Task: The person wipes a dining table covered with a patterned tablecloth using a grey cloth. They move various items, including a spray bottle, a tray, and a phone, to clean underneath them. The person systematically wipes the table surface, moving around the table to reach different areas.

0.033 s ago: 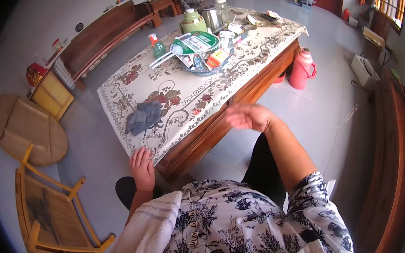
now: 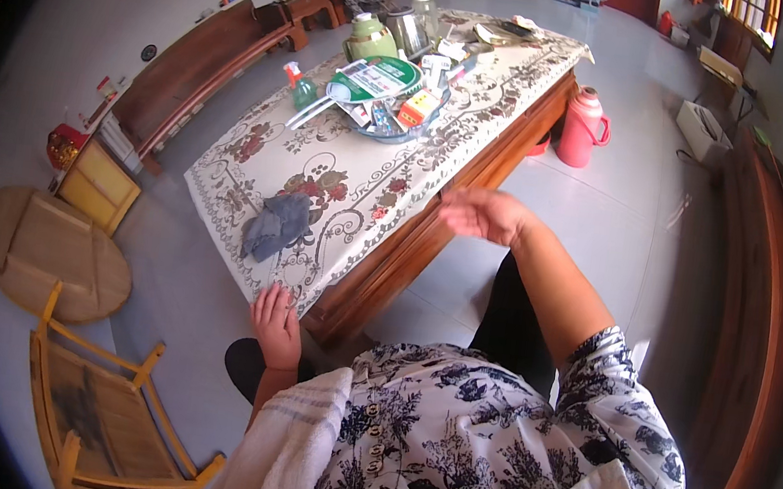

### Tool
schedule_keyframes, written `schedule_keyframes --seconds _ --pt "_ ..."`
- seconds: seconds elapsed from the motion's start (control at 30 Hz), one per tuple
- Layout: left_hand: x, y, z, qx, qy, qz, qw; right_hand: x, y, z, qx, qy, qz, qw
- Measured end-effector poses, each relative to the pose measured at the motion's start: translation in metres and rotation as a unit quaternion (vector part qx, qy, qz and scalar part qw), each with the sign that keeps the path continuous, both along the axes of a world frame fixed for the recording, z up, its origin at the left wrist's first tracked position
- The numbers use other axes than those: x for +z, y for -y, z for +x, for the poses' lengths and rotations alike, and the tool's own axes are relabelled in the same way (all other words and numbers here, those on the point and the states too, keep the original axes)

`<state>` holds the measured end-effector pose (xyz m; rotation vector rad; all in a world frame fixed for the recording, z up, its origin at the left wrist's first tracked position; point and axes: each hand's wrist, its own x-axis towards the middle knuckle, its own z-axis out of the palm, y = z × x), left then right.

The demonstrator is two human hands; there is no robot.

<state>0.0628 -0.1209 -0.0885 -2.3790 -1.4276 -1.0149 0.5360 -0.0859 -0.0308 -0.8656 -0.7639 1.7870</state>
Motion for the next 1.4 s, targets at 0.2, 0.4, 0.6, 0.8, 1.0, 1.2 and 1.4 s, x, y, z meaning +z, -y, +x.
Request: schedule_keyframes --seconds 0.2,0.4,0.6,0.8,1.0,1.2,1.4 --pt "0.013 0.005 0.007 -0.02 0.046 -0.04 0.998 -0.005 -0.105 0.018 -0.152 -0.05 -0.079 0.984" --pt "0.004 0.031 0.001 0.052 0.103 -0.093 0.989 0.025 -0.186 0.0 -0.169 0.043 -0.131 0.976" --pt "-0.006 0.041 -0.028 0.099 0.268 -0.128 0.95 0.025 -0.211 0.002 -0.099 0.073 -0.095 0.988" --pt "-0.033 -0.026 -0.083 0.089 0.651 -0.335 0.675 0.026 -0.216 -0.007 -0.092 0.081 -0.118 0.985" --pt "-0.055 -0.09 -0.088 -0.016 0.766 -0.422 0.484 0.023 -0.203 -0.005 -0.084 0.055 -0.104 0.99" --pt "-0.057 -0.082 -0.07 -0.011 0.779 -0.394 0.487 0.03 -0.16 -0.074 -0.065 0.095 -0.106 0.988" --pt "-0.078 -0.09 -0.08 0.027 0.78 -0.394 0.485 0.027 -0.168 -0.119 -0.014 0.113 -0.094 0.989"
